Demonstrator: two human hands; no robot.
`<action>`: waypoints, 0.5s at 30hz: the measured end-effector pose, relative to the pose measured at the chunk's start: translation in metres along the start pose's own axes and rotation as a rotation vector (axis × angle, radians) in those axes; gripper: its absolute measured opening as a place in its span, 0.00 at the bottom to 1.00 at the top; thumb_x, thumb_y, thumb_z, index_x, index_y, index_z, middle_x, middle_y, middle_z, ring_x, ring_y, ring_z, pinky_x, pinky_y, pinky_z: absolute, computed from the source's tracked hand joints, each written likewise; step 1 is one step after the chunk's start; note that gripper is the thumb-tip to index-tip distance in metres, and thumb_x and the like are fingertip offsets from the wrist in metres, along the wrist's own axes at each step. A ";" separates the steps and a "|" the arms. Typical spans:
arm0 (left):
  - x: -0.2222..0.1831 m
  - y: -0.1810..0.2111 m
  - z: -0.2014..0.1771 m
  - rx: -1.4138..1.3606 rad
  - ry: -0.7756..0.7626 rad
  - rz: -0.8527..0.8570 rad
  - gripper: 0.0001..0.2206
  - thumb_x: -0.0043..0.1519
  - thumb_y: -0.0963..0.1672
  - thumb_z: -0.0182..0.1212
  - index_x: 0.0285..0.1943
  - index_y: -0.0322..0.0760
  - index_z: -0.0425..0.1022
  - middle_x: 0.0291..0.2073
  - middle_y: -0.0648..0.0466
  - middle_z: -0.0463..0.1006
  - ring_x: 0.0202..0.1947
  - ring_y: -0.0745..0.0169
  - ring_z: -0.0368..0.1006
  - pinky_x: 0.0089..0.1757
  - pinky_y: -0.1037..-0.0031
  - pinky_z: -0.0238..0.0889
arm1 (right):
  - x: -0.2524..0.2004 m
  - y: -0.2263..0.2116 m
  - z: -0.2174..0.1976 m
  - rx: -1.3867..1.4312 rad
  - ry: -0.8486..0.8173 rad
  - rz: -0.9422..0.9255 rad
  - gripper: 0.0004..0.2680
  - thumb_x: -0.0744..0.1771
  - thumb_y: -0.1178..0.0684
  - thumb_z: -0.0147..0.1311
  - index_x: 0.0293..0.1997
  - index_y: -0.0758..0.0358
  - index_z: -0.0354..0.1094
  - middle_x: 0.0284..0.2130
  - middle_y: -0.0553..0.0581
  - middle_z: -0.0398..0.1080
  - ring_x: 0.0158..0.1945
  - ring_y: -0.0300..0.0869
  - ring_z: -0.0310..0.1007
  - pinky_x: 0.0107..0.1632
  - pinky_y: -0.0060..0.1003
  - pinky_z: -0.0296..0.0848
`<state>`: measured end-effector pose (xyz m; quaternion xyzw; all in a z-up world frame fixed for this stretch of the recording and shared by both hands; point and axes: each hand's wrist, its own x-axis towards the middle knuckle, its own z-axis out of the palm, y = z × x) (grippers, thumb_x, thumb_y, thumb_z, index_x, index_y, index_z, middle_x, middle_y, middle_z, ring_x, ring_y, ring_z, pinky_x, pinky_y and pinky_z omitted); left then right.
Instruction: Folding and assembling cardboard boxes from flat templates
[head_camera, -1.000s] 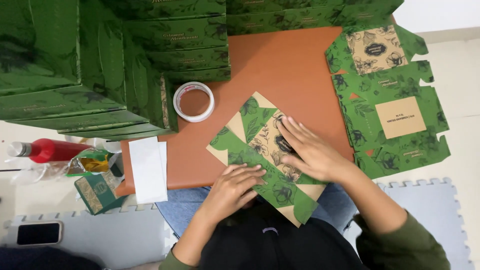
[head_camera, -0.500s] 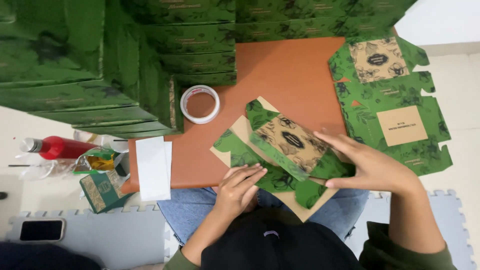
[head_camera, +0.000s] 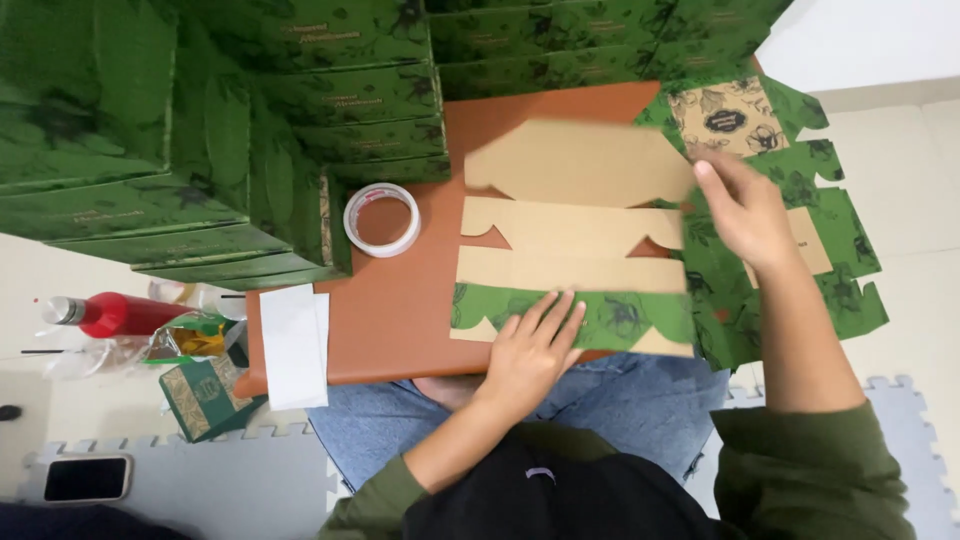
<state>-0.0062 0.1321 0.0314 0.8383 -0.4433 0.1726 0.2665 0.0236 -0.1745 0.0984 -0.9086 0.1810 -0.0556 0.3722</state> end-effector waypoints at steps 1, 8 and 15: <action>0.004 0.000 0.006 0.023 -0.025 -0.005 0.27 0.53 0.46 0.68 0.62 0.31 0.73 0.62 0.45 0.72 0.62 0.52 0.68 0.48 0.67 0.61 | -0.002 -0.005 0.002 -0.144 0.128 -0.127 0.17 0.72 0.49 0.47 0.64 0.73 0.62 0.52 0.70 0.68 0.50 0.55 0.68 0.51 0.47 0.68; 0.042 0.001 0.032 0.043 0.027 -0.043 0.28 0.56 0.51 0.68 0.62 0.31 0.73 0.59 0.42 0.74 0.61 0.51 0.68 0.50 0.67 0.62 | -0.055 -0.046 0.007 -0.245 -0.081 -0.527 0.14 0.67 0.55 0.51 0.58 0.67 0.69 0.60 0.65 0.68 0.62 0.56 0.65 0.63 0.49 0.62; 0.038 -0.014 0.000 0.136 -0.088 -0.084 0.39 0.47 0.56 0.72 0.68 0.38 0.68 0.55 0.45 0.74 0.60 0.50 0.66 0.57 0.51 0.52 | -0.086 0.003 0.028 -0.490 -0.102 -0.466 0.18 0.69 0.55 0.45 0.69 0.51 0.61 0.49 0.57 0.69 0.65 0.53 0.63 0.70 0.68 0.49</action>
